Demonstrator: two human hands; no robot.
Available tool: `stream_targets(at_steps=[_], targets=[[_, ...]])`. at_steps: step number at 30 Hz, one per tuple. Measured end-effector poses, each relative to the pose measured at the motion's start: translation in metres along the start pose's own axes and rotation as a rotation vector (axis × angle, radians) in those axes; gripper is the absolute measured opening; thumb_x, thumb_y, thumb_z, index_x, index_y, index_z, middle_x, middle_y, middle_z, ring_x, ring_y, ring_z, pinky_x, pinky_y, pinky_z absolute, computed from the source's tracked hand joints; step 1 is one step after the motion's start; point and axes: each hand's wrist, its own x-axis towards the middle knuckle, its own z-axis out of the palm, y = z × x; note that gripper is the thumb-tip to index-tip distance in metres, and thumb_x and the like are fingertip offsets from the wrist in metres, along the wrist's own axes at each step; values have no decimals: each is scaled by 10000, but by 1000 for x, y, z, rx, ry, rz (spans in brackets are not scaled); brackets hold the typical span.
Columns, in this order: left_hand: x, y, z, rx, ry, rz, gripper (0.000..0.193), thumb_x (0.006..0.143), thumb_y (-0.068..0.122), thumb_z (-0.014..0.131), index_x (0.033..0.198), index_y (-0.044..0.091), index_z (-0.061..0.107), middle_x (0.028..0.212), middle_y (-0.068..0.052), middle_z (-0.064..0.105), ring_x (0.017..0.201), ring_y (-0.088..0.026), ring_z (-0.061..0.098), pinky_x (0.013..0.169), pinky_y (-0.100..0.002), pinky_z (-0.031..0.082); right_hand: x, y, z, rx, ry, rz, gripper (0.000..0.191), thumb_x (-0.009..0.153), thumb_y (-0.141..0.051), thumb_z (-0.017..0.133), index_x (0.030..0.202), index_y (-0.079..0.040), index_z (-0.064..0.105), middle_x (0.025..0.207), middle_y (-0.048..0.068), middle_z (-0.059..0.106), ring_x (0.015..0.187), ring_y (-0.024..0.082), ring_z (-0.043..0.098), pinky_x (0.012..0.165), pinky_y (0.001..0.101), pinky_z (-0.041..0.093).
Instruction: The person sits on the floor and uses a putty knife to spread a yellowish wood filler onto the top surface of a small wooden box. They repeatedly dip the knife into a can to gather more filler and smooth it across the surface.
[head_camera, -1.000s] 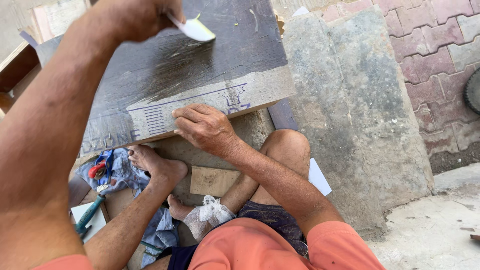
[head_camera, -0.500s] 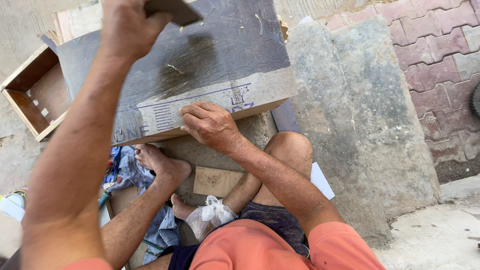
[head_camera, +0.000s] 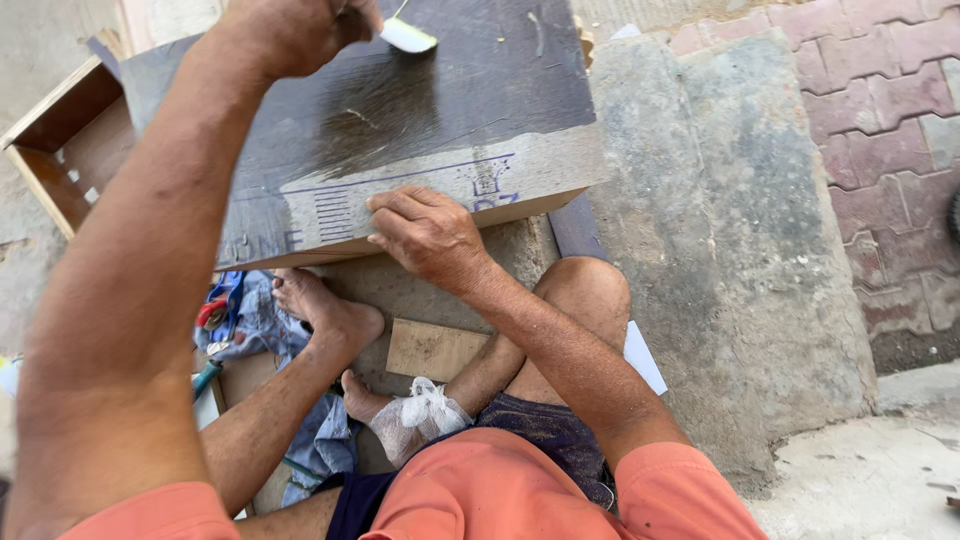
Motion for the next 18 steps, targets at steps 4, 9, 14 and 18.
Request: stream_targets(at_steps=[4,9,14,18], targets=[[-86,-6,-16,93,-83,-30,79,1015,158,771,1068,206,804,961,-49,780,833,-215,736,746,-375,617,2,-1,-2,-10,-3,5,277,787,-194,850,946,-99,644,1138,-1,702,1081,199,686,902,348,588],[-176,-12,-47,114,-169,-245,172,921,188,815,1085,236,801,982,-45,779,808,-227,728,742,-367,614,2,-1,-2,12,17,2,268,812,-203,846,947,-95,641,1129,-5,698,1081,199,682,911,347,583],[-95,8,-42,14,54,-119,45,1095,198,822,1130,189,796,1005,-58,766,855,-183,736,777,-361,602,-3,1,-2,-1,27,1,259,815,-203,826,931,-89,624,1143,5,696,1091,221,679,931,369,582],[40,53,5,-149,58,185,86,1097,156,725,1149,170,792,936,-92,758,772,-240,702,684,-387,578,-3,0,-1,20,12,21,275,821,-204,826,956,-90,616,1139,9,679,1096,229,682,942,379,581]])
